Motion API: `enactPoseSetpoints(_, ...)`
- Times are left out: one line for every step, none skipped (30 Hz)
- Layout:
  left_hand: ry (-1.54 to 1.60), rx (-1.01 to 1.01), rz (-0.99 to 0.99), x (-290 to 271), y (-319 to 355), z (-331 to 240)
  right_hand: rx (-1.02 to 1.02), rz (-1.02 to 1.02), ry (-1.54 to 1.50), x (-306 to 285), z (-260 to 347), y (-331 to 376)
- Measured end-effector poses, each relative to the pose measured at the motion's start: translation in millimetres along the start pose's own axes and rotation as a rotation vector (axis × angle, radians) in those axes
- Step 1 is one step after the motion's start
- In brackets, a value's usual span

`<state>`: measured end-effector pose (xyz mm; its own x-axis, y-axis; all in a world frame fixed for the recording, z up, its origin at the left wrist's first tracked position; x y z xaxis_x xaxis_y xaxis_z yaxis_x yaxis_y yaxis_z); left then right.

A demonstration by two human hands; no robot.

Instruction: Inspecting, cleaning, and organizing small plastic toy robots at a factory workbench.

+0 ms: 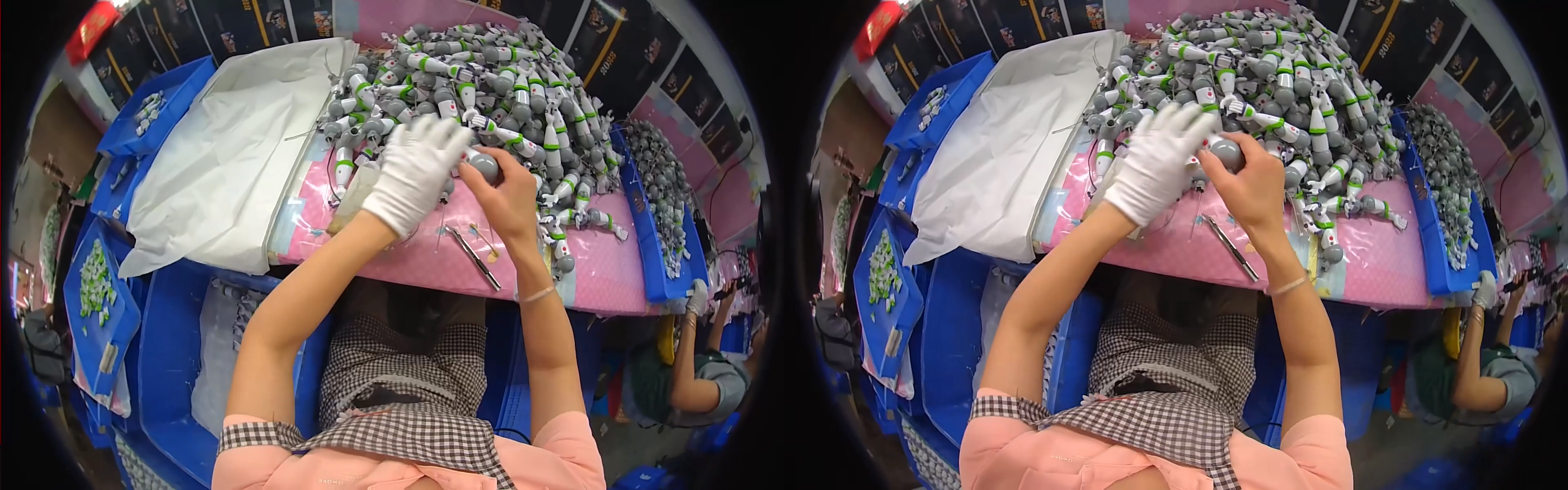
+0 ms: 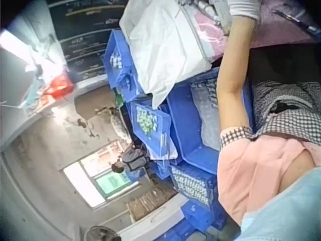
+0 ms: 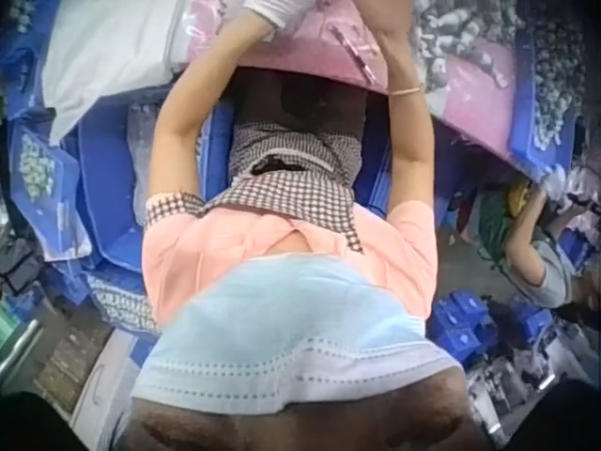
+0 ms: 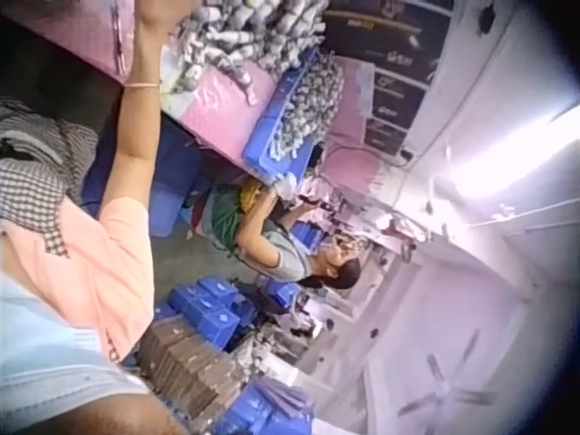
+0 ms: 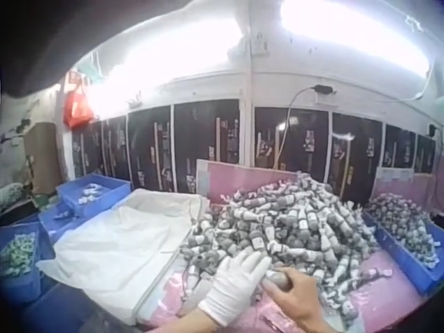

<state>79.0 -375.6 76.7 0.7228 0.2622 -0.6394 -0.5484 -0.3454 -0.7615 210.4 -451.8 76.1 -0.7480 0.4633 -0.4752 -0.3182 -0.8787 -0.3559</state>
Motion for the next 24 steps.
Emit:
enactPoseSetpoints(-0.051,0.102,0.016,-1,-4,-6,-0.001,0.006,0.003,-8,5,6)
enactPoseSetpoints(0.003,0.068,0.156,-5,-5,-6,0.121,0.200,-0.512,-12,6,13)
enactPoseSetpoints(0.000,0.060,0.155,-15,-4,-11,0.247,0.394,-1.028,-14,7,22)
enactPoseSetpoints(0.325,-0.153,0.036,-26,0,-13,0.266,0.368,-1.225,-12,-4,28)
enactPoseSetpoints(0.642,-0.369,-0.094,-37,4,-16,0.275,0.383,-1.248,-3,-14,34)
enactPoseSetpoints(0.935,-0.751,-0.022,-52,12,-20,0.249,0.357,-1.145,4,-17,43)
enactPoseSetpoints(0.930,-0.751,-0.016,-59,20,-17,0.225,0.329,-1.040,12,-20,53)
enactPoseSetpoints(1.342,-0.937,-0.124,-62,30,-12,0.234,0.382,-1.055,26,-20,66)
enactPoseSetpoints(1.746,-1.115,-0.256,-64,41,-9,0.241,0.448,-1.075,43,-17,78)
enactPoseSetpoints(1.795,-1.117,-0.285,-61,54,-4,0.238,0.457,-1.085,53,-13,88)
enactPoseSetpoints(1.782,-1.118,-0.288,-60,63,-2,0.301,0.523,-1.323,63,-9,98)
enactPoseSetpoints(1.831,-1.169,-0.295,-58,70,-3,0.368,0.585,-1.559,70,-4,106)
enactPoseSetpoints(1.882,-1.220,-0.301,-57,76,-5,0.368,0.587,-1.566,76,0,110)
enactPoseSetpoints(1.874,-1.271,-0.313,-57,80,-8,0.382,0.591,-1.692,82,5,114)
enactPoseSetpoints(1.872,-1.272,-0.306,-55,83,-10,0.394,0.589,-1.816,86,8,117)
enactPoseSetpoints(1.915,-1.285,-0.287,-51,87,-11,0.366,0.543,-1.935,95,1,120)
enactPoseSetpoints(1.959,-1.299,-0.266,-49,90,-13,0.363,0.534,-1.936,99,-8,121)
enactPoseSetpoints(1.884,-1.261,-0.237,-53,90,-16,0.184,0.491,-1.629,97,-8,117)
enactPoseSetpoints(1.885,-1.262,-0.231,-56,91,-14,0.021,0.441,-1.315,94,-6,114)
enactPoseSetpoints(1.882,-1.247,-0.181,-59,92,-12,0.012,0.295,-1.056,87,-3,121)
enactPoseSetpoints(1.878,-1.235,-0.131,-61,94,-11,0.018,0.289,-1.058,82,1,120)
enactPoseSetpoints(1.877,-1.242,-0.125,-61,96,-11,-0.300,0.221,-0.645,75,6,117)
enactPoseSetpoints(1.895,-1.260,-0.127,-60,97,-9,-0.592,0.149,-0.216,70,10,117)
enactPoseSetpoints(1.910,-1.280,-0.136,-60,99,-7,-0.566,0.156,-0.100,69,12,118)
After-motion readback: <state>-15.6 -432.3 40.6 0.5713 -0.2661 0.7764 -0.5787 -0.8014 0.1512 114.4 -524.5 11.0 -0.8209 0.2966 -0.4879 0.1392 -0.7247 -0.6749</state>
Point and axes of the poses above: each hand's wrist, its own y-axis away from the middle knuckle, its own x-axis out of the palm, z = x × y, the point moved 2 cm from there along -y, towards the middle knuckle, and after that the axes turned 4 degrees about -y, right-handed, at the moved point
